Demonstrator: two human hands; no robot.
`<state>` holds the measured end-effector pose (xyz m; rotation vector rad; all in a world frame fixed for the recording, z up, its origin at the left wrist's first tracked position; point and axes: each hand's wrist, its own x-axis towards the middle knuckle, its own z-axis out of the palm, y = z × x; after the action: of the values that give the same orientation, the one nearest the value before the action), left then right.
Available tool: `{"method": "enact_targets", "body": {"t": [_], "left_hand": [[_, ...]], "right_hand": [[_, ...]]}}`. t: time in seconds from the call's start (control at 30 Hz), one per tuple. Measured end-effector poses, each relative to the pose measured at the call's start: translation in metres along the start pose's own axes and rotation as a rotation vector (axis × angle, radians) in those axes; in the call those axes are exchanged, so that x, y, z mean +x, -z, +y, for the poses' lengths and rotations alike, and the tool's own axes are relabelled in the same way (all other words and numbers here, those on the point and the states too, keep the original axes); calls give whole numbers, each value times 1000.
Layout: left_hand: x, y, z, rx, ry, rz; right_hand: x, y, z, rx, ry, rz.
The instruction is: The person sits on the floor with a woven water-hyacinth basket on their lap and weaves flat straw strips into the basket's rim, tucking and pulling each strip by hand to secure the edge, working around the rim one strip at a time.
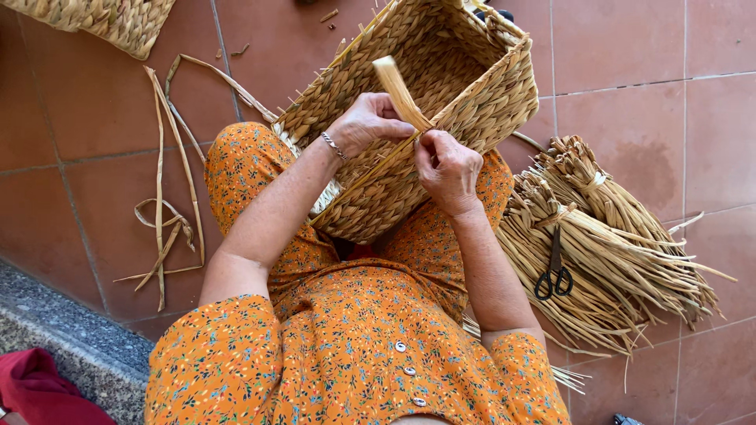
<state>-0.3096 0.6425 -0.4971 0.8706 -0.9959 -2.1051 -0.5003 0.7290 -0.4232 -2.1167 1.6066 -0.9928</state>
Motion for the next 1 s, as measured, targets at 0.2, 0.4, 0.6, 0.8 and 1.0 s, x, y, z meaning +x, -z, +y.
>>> {"method": "enact_targets", "body": {"t": [0.2,0.4,0.6,0.8,1.0], "left_hand": [[-1,-3,-8,-73,112,75],[-3,-1,-18,-103,127,9],[-7,-5,-21,-91,91,-38],[-35,-33,-29,436,-165,270],[-40,-58,-35,907,-607,562]], "right_hand": [[-6,8,16,91,-174,-163],[-28,27,17,-1,-91,-243],[-42,43,22,83,-154,-361],[-34,50,32,529,-513,-450],[-14,25,32,529,-642,-404]]}}
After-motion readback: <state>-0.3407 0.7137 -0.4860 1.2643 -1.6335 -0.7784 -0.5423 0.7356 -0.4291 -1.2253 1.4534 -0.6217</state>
